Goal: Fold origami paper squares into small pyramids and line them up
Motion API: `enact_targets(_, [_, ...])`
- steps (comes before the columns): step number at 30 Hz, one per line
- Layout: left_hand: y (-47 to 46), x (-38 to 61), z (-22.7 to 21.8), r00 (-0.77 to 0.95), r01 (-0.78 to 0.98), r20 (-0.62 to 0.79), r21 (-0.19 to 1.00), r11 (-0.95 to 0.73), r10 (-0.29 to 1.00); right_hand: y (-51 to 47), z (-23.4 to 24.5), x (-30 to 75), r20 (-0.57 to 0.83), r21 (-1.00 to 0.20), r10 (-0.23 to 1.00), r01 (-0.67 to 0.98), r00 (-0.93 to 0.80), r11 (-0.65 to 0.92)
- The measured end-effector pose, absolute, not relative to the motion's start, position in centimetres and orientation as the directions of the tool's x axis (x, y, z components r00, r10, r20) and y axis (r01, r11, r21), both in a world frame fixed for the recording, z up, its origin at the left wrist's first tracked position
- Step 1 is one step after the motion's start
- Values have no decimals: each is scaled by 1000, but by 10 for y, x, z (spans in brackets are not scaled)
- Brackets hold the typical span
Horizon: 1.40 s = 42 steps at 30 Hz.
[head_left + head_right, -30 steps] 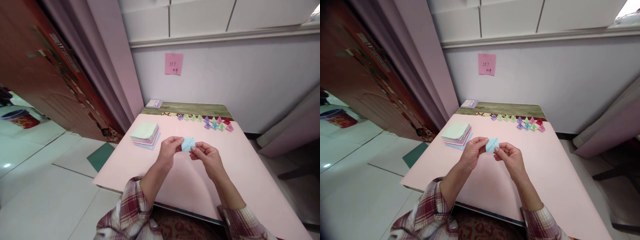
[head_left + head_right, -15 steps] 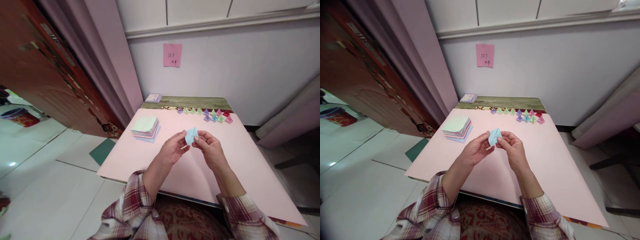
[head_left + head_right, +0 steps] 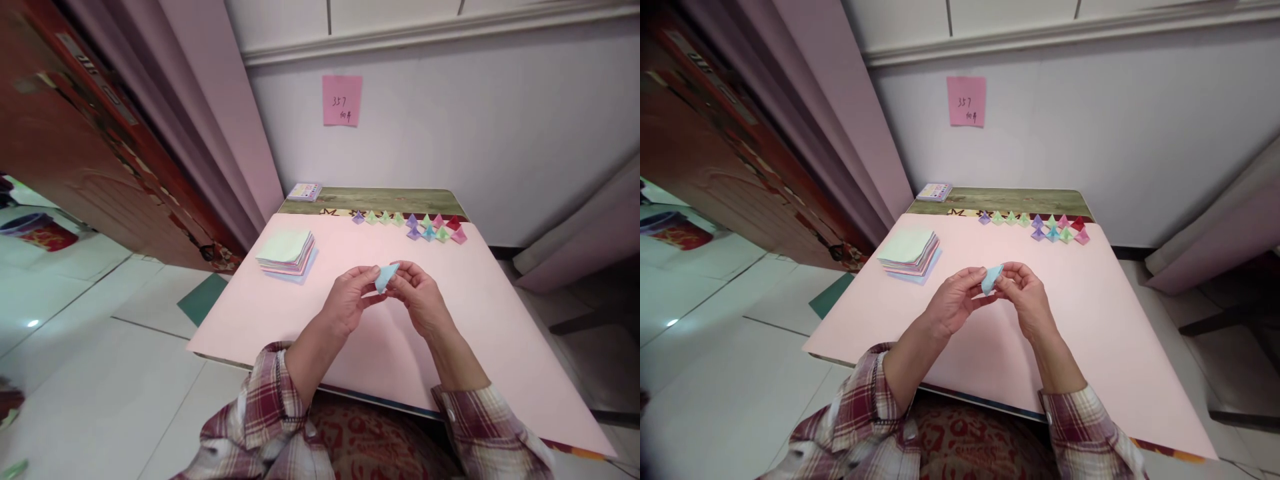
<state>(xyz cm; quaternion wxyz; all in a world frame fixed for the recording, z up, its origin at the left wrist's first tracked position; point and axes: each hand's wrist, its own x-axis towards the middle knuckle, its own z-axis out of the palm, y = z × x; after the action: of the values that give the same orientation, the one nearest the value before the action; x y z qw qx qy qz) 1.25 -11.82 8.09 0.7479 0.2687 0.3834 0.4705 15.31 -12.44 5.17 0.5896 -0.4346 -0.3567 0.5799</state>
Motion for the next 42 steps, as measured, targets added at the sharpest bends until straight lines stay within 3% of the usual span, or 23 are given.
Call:
enact_targets(7, [-104,14,78,303,-545,-317,716,437,899,-117,49,162,-1,-963,995,-269,96,25])
enact_targets(13, [-92,16,70,359,-633,-384,570,524,851,-111,53,165,-56,-923,998,-382,14,-46])
enact_targets(17, [-91,30,66,275,-684,-343,587,434,898,-114,54,148,-114,-862,993,-500,29,-84])
enact_targets(22, [-94,46,64,68,-764,-300,598,243,952,-117,56,126,-187,-793,957,-609,222,-14])
enact_targets(25, [-98,51,62,19,-778,-312,592,210,950,-117,56,119,-258,-722,928,-692,270,1])
enact_targets(35, [-111,49,58,49,-781,-401,555,285,915,-123,50,110,-348,-591,930,-798,121,-118])
enact_targets(42, [-114,41,51,106,-747,-255,617,246,961,-125,52,113,-335,-632,929,-768,155,-100])
